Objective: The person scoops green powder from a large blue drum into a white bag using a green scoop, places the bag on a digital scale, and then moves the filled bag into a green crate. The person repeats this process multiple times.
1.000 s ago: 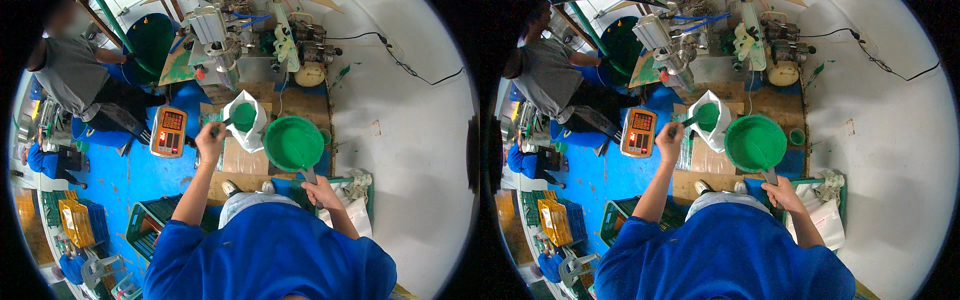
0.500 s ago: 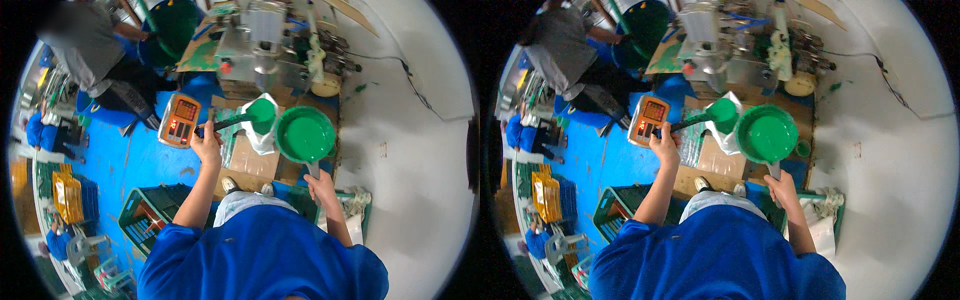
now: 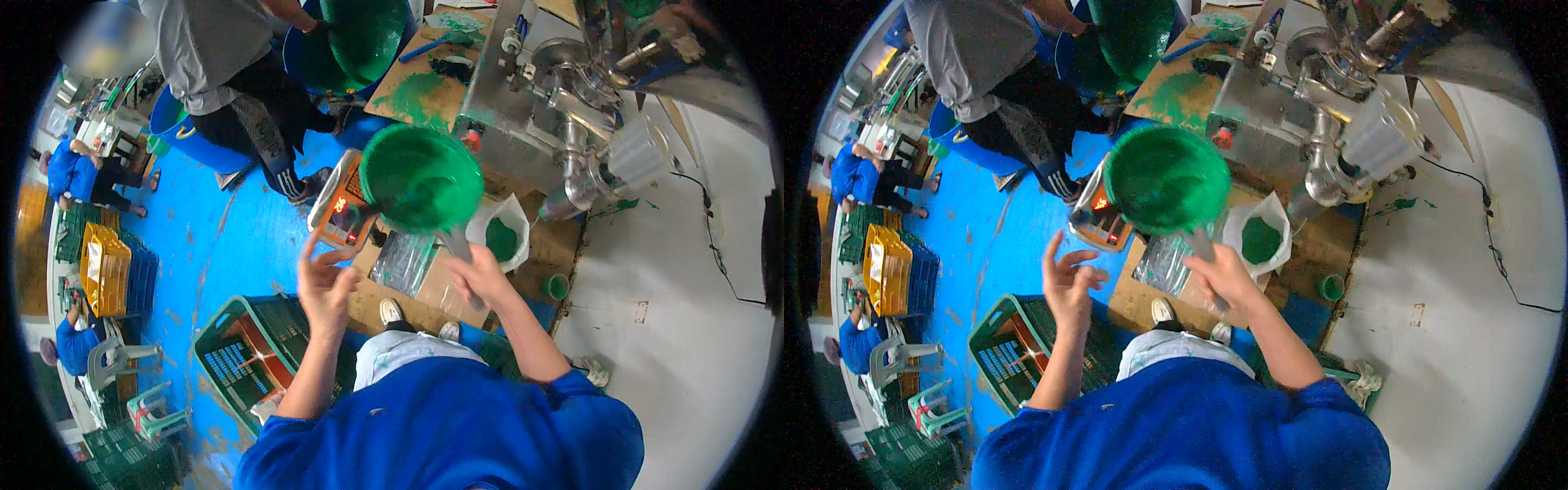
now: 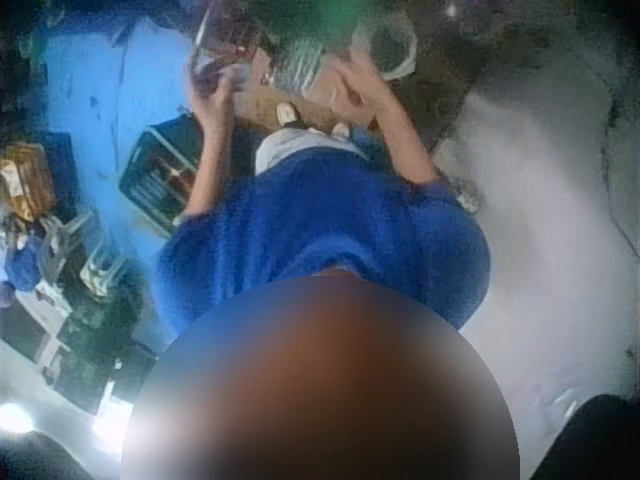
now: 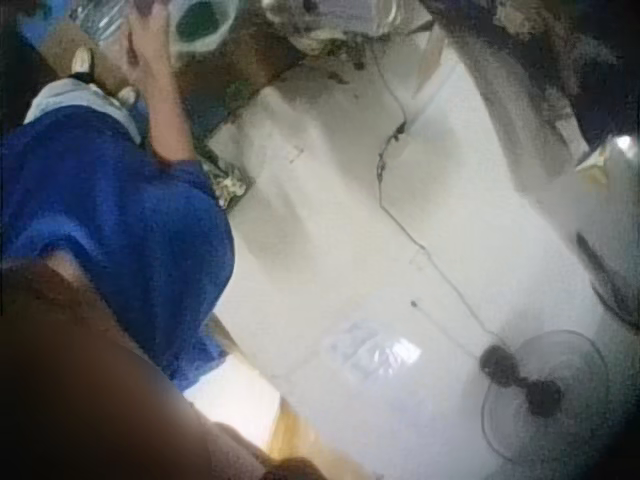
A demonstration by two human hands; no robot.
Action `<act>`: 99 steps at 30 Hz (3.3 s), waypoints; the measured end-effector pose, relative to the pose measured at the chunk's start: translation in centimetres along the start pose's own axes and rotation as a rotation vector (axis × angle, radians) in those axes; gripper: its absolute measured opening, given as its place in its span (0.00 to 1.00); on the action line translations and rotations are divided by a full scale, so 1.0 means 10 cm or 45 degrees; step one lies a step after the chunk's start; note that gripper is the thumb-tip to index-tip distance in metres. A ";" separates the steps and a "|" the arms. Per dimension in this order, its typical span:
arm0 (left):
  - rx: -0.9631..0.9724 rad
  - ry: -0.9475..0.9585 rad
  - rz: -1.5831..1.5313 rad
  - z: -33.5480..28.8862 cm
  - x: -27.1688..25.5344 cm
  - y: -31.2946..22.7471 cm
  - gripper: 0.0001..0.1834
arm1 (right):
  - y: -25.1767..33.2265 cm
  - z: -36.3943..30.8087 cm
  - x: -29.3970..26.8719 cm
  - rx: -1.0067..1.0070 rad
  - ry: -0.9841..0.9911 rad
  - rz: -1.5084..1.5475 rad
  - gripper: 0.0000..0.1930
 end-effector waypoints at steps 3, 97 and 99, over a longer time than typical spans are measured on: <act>-0.068 -0.280 0.113 0.26 -0.45 0.10 0.17 | 0.25 0.85 0.24 -0.189 -0.073 0.096 0.12; 0.037 0.754 1.329 -1.23 -0.38 1.18 0.10 | -4.46 -4.13 -1.77 1.951 -2.660 0.144 0.43; 0.115 1.024 1.395 -1.44 0.36 1.35 0.09 | -4.59 -4.24 -1.84 1.102 -2.374 0.618 0.38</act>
Point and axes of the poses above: each hand's wrist, its own z-axis towards the middle knuckle, its own x-axis out of the palm, y = z × x, the point moved 3 cm from there along z, towards the middle knuckle, and after that the axes turned 5 degrees about -z, right-handed, at the moved point
